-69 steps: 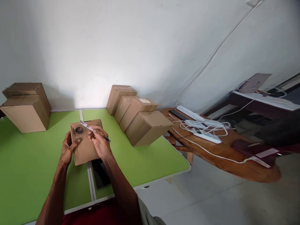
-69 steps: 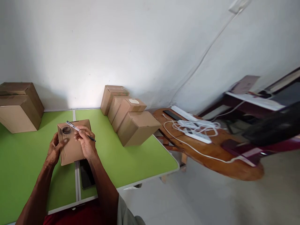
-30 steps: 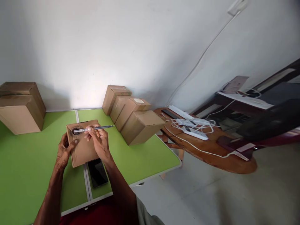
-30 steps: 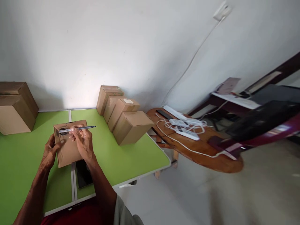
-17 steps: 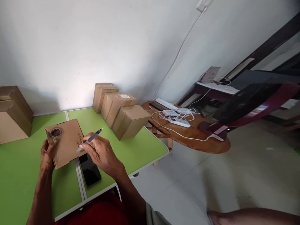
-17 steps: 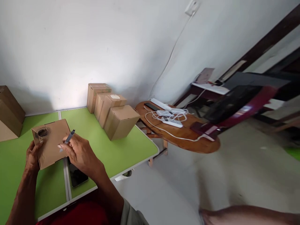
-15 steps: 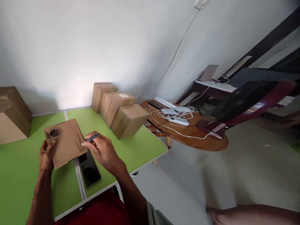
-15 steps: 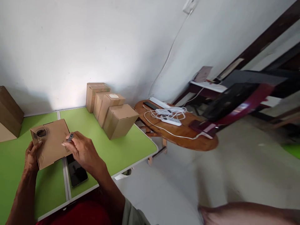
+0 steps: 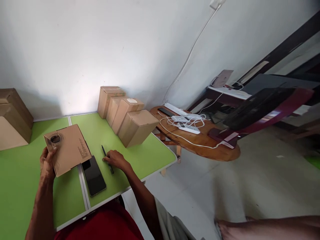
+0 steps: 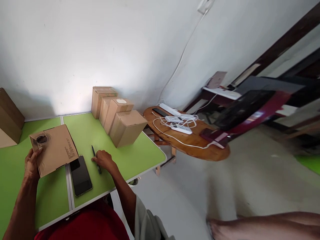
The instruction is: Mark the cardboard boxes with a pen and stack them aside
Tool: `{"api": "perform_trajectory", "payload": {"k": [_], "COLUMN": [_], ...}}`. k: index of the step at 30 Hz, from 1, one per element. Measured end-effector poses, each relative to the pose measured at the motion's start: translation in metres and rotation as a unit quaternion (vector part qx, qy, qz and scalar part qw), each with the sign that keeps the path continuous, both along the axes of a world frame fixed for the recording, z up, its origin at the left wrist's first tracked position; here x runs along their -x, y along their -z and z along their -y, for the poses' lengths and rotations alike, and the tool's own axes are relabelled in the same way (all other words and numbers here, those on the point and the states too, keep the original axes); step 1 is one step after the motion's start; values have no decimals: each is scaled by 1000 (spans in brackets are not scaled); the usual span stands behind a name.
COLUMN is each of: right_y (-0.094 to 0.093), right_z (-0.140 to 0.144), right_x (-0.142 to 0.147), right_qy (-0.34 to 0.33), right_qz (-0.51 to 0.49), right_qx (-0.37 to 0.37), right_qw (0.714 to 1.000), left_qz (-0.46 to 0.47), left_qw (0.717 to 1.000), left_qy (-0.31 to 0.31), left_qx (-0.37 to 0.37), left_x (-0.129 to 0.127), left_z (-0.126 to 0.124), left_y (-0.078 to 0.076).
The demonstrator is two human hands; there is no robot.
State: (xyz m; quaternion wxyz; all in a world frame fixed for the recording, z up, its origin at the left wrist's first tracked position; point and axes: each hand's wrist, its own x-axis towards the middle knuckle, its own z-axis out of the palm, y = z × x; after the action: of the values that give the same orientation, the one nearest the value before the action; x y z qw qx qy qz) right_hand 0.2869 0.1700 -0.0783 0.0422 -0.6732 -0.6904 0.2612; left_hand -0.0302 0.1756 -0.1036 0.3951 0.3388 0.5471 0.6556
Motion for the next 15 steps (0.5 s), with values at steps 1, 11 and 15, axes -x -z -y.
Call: {"api": "perform_trajectory", "payload": {"k": [1,11,15], "right_y": [2,-7,10], "right_z": [2,55,85], "right_x": [3,24,60], "right_qy": [4,26,17], "right_qz": [10,30,-16], "right_qx": [6,-20,7], "right_qw": [1000,999,1000], "left_qz": [4,16,18], "left_qw": [1000,999,999], "left_qy": [-7,-38,-41], "left_qx": [5,1,-4], "left_x": [1,4,6], "left_z": [0,-2,-2], "left_y": [0,-1,0]}}
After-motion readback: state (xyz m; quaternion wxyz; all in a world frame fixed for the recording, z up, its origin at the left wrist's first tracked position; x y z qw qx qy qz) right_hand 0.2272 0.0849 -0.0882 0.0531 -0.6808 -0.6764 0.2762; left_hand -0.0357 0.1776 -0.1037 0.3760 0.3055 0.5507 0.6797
